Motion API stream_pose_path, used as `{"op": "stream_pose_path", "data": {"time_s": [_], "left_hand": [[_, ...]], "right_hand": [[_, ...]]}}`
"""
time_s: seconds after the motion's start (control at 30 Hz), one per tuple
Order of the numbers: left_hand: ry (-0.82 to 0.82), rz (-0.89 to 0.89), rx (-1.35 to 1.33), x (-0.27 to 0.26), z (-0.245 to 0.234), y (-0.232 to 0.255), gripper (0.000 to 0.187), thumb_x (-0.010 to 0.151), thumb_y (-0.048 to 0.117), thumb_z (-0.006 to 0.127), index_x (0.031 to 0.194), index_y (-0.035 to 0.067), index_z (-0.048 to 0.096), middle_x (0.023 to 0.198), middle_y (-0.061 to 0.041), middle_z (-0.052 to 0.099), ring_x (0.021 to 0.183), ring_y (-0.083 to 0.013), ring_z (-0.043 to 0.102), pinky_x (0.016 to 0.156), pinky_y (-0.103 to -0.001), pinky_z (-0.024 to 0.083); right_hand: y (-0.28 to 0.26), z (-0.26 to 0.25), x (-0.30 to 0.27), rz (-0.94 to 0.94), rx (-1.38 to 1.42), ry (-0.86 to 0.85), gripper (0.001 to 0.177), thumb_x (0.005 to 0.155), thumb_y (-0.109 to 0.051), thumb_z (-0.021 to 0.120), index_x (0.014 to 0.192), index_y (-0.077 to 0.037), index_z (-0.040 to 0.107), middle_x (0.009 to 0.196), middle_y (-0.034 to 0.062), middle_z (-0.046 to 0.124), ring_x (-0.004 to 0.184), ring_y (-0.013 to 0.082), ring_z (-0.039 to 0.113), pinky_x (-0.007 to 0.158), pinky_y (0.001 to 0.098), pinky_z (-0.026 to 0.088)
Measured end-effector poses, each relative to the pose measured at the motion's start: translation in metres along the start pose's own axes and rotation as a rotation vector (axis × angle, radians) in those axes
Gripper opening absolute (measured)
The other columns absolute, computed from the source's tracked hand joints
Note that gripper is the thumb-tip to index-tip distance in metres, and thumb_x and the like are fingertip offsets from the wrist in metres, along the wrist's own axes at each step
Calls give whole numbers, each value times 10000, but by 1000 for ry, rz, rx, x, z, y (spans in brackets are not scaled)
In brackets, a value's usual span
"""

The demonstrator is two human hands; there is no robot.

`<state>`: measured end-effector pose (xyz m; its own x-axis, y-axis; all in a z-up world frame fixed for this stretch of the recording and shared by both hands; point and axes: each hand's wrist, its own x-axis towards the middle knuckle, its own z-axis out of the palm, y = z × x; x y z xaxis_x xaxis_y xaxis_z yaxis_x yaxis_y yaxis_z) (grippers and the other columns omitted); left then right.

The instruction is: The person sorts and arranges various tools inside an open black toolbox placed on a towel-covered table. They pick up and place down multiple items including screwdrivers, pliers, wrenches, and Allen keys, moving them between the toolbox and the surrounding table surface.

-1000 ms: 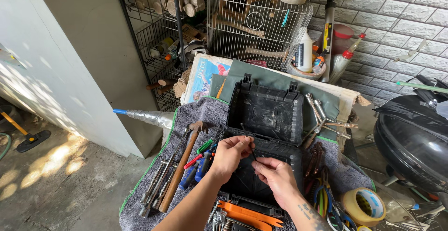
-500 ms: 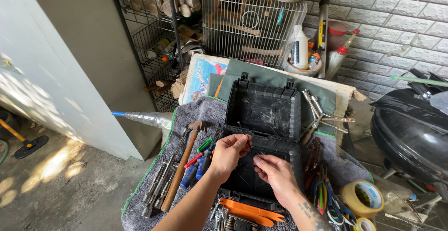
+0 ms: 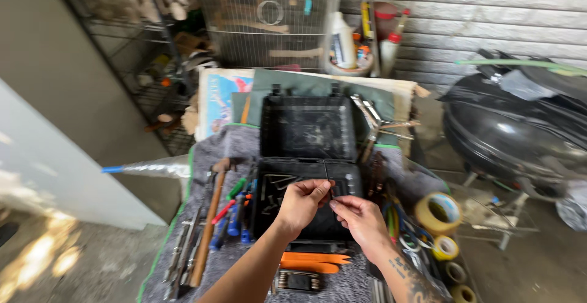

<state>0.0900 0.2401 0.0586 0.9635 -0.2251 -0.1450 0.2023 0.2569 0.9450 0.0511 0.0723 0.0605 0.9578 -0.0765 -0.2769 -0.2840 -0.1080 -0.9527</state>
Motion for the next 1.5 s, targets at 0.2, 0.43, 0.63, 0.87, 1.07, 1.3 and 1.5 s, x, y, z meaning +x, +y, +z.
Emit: {"op": "stream_pose_path", "data": {"time_s": [0.2, 0.43, 0.63, 0.87, 1.07, 1.3, 1.5], "left_hand": [[-120, -17, 42, 10, 69, -34, 204, 953, 199, 713, 973, 5, 774, 796, 4, 714, 694, -78, 566, 655, -245, 493], [-129, -134, 335, 9, 140, -92, 396, 1018, 286, 726, 814, -53, 697, 723, -32, 673, 680, -96, 547, 635, -259, 467], [-70, 66, 303, 3, 186, -144, 375, 843, -12, 575, 1175, 59, 733, 1050, -17, 766, 926, -81, 695, 822, -247, 555], [137, -103, 386, -25, 230, -156, 422, 844, 4, 618, 1251, 76, 706, 1092, -38, 781, 941, -103, 719, 827, -245, 561], [256, -206, 348, -48, 257, -157, 424, 832, 7, 647, 1240, 88, 725, 1117, -28, 780, 919, -108, 703, 791, -258, 549], [328, -206, 275, -56, 260, -159, 321, 832, 2, 685, 1143, 38, 755, 1096, -42, 792, 968, -134, 714, 828, -271, 554], [326, -156, 294, -46, 251, -160, 266, 848, 7, 688, 1106, 11, 750, 1098, -49, 790, 1001, -132, 724, 886, -269, 556]], "right_hand": [[36, -94, -14, -18, 175, 140, 237, 880, -136, 735, 1054, 20, 777, 805, 10, 734, 688, 81, 588, 635, 240, 481], [94, -214, -47, 119, 55, 323, 267, 879, -142, 770, 1063, 51, 790, 768, 71, 711, 642, 110, 574, 587, 259, 461], [130, -269, -61, 196, -349, 230, 284, 792, -224, 821, 1026, -65, 849, 740, 65, 819, 631, 115, 710, 622, 266, 541], [136, -284, -38, 146, -539, 83, 277, 779, -253, 818, 1021, -120, 832, 748, 54, 822, 656, 112, 774, 670, 269, 600], [142, -290, -18, 68, -600, -42, 229, 792, -261, 797, 969, -120, 827, 697, 37, 794, 646, 119, 765, 675, 282, 597], [153, -286, 2, 38, -648, -99, 198, 792, -236, 799, 953, -123, 824, 679, 25, 781, 629, 106, 753, 660, 264, 586], [160, -279, 12, 157, -443, -153, 179, 818, -155, 806, 951, -36, 802, 675, 58, 768, 588, 118, 716, 569, 284, 571]]}}
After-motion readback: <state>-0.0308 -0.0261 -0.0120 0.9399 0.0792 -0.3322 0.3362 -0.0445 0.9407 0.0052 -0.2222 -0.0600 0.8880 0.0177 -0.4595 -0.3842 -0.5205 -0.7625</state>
